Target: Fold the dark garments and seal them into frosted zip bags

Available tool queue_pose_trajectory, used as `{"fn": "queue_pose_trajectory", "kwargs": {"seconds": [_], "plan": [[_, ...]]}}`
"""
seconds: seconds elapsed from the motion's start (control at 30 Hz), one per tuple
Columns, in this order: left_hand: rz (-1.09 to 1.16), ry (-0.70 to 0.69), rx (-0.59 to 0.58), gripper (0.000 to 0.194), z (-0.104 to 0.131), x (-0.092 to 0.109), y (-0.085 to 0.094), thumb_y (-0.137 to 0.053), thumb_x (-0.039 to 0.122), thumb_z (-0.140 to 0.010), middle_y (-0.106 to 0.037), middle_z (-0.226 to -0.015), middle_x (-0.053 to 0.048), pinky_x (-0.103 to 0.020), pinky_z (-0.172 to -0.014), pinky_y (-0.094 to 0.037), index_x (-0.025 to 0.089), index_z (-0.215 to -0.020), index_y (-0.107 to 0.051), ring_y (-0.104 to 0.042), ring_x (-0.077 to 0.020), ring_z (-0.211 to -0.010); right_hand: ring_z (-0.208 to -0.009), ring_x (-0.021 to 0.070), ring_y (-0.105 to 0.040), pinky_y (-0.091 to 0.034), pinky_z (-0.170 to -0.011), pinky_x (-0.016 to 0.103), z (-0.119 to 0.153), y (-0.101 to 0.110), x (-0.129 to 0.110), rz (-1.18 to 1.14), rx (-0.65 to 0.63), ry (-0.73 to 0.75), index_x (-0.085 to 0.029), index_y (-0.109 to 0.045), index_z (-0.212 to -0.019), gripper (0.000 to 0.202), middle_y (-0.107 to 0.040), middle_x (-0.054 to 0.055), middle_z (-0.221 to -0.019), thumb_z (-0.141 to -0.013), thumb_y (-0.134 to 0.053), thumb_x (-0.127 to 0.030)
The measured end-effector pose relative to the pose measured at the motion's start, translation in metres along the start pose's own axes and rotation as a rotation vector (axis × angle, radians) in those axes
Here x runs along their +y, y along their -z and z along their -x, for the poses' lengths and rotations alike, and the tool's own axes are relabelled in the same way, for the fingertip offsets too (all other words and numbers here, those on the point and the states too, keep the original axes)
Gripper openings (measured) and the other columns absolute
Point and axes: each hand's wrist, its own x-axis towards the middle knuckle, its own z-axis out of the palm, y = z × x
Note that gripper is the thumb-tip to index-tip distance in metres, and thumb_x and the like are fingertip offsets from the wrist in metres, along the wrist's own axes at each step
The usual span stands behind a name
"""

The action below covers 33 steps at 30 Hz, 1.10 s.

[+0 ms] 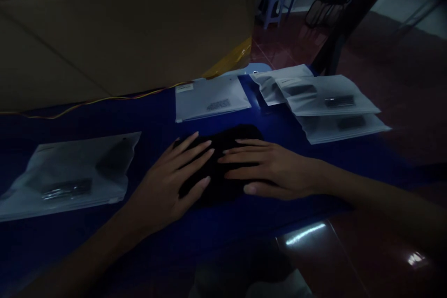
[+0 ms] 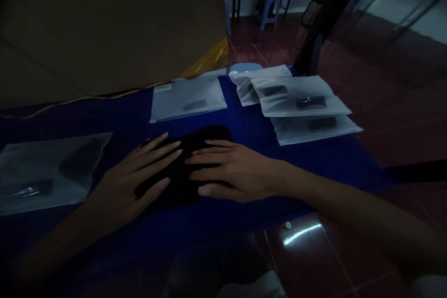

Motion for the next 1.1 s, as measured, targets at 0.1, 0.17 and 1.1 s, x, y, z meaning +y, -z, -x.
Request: {"fn": "queue_pose_trajectory", "kwargs": {"seconds": [0.1,0.17,1.1], "plan": [[-0.049,-0.041,-0.080,0.072,-0.002,0.003,-0.001,-0.049,0.046,-0.109,-0.034,-0.174,-0.009,-0.064,-0.127,-0.033,0.028,-0.172,-0.018,-0.026,-0.0355,-0.163,-0.135,0.0232,-0.064,-0.049,-0.121,0.050,0.000,-0.002,0.002,0.033,0.184,-0.107,-0.021,-0.067,-0.136,0.034,-0.072,0.010,-0.141,-0.112,-0.045,-0.033],[-0.070,-0.041,-0.122,0.080,-0.003,0.005,-0.002,-0.048,0.051,-0.109,-0.024,-0.177,-0.011,-0.067,-0.125,-0.033,0.028,-0.173,-0.006,-0.021,-0.0380,-0.164,-0.141,0.0267,-0.059,-0.048,-0.121,0.053,-0.001,-0.006,0.003,0.115,0.272,-0.154,-0.021,-0.063,-0.141,0.038,-0.069,0.012,-0.144,-0.110,-0.049,-0.035],[-0.077,-0.132,-0.265,0.090,-0.005,-0.006,0.004,-0.045,0.072,-0.104,-0.013,-0.179,-0.010,-0.076,-0.125,-0.020,0.033,-0.172,0.000,-0.010,-0.0422,-0.165,-0.166,0.0299,-0.011,-0.009,-0.134,0.064,0.012,0.014,0.031,0.131,-0.087,-0.340,-0.029,-0.036,-0.166,0.057,-0.024,0.003,-0.177,-0.114,-0.035,-0.051]]}}
